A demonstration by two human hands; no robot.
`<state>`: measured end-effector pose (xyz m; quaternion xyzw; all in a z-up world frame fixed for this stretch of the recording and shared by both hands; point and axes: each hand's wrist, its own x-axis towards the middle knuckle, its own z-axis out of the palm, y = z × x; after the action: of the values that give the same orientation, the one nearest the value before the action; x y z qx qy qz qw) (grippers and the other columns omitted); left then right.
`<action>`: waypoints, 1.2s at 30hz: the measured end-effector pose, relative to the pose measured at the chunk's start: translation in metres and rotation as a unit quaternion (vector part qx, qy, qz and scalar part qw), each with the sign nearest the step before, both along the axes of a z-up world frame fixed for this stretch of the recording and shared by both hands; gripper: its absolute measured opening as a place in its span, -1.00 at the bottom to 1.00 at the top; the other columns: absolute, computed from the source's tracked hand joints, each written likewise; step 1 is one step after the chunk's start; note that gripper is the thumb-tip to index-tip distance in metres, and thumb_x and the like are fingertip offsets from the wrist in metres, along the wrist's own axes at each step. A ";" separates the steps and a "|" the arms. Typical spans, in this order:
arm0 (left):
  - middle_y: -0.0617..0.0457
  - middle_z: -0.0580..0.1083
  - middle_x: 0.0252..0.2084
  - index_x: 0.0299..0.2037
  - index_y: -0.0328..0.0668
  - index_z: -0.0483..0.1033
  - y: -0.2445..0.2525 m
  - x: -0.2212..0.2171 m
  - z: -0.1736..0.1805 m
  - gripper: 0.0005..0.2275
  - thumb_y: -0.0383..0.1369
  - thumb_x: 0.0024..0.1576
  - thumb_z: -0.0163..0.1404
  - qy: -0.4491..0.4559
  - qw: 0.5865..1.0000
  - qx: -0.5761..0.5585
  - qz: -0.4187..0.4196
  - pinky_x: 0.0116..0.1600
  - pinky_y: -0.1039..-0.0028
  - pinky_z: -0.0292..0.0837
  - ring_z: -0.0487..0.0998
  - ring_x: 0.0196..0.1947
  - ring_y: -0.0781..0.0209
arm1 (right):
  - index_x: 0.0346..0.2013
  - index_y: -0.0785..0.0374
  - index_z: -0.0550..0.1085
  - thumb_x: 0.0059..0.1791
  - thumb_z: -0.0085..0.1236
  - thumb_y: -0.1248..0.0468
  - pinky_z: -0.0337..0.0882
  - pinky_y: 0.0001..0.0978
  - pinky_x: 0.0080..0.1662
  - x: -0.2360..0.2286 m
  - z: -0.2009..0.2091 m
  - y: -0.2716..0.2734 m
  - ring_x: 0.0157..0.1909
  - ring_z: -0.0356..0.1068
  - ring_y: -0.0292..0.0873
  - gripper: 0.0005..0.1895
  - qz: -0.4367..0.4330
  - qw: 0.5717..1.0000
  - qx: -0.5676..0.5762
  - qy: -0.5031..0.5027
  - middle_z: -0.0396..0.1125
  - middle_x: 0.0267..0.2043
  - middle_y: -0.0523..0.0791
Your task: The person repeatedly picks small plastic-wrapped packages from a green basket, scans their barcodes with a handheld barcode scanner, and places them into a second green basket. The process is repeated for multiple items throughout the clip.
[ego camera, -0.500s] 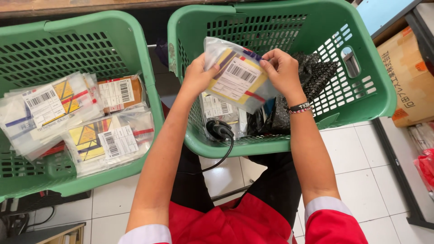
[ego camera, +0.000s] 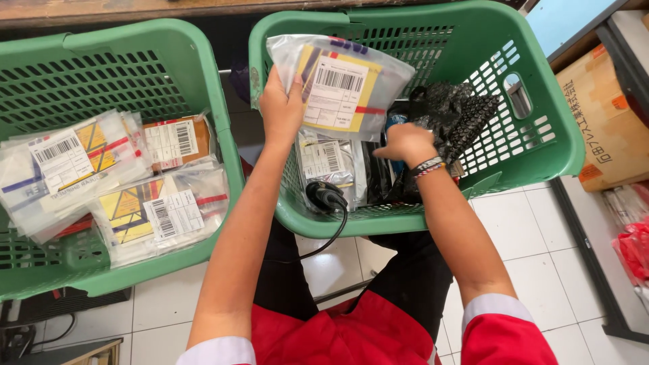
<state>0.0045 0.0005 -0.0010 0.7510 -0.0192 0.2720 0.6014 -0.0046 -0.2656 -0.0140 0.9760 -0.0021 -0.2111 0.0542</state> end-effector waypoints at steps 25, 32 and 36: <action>-0.21 0.61 -0.04 0.14 -0.26 0.43 -0.003 -0.002 0.006 -0.71 -0.40 0.22 -0.02 0.013 0.999 -0.017 -0.037 0.07 0.24 0.50 0.65 0.02 -0.12 | -0.10 0.33 0.48 -0.08 0.17 0.07 0.45 -0.36 -0.41 -0.020 -0.094 0.098 -0.43 0.44 -0.20 -0.58 -0.147 0.836 0.359 0.389 0.47 -0.30 -0.01; -0.21 0.61 -0.05 0.14 -0.31 0.42 0.003 0.000 0.005 -0.71 -0.43 0.23 -0.04 -0.025 0.998 -0.064 -0.013 0.05 0.27 0.51 0.66 -0.02 -0.09 | 0.14 0.21 0.38 -0.19 0.18 0.26 0.42 -0.45 -0.33 -0.067 0.016 0.060 -0.34 0.41 -0.33 -0.42 -0.108 0.726 0.590 0.337 0.43 -0.27 -0.14; -0.21 0.60 -0.01 0.15 -0.33 0.42 0.005 0.006 0.003 -0.71 -0.45 0.22 -0.04 -0.052 0.995 -0.087 0.012 0.09 0.29 0.48 0.64 0.02 -0.07 | 0.33 0.29 0.21 -0.22 0.26 0.41 0.45 -0.43 -0.21 -0.110 0.062 0.042 -0.26 0.39 -0.29 -0.17 -0.001 0.622 0.708 0.334 0.32 -0.25 -0.17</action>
<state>0.0102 0.0055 0.0019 0.6812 -0.0177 0.3182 0.6591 -0.1150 -0.2240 0.0481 0.5747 0.1656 -0.4589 -0.6570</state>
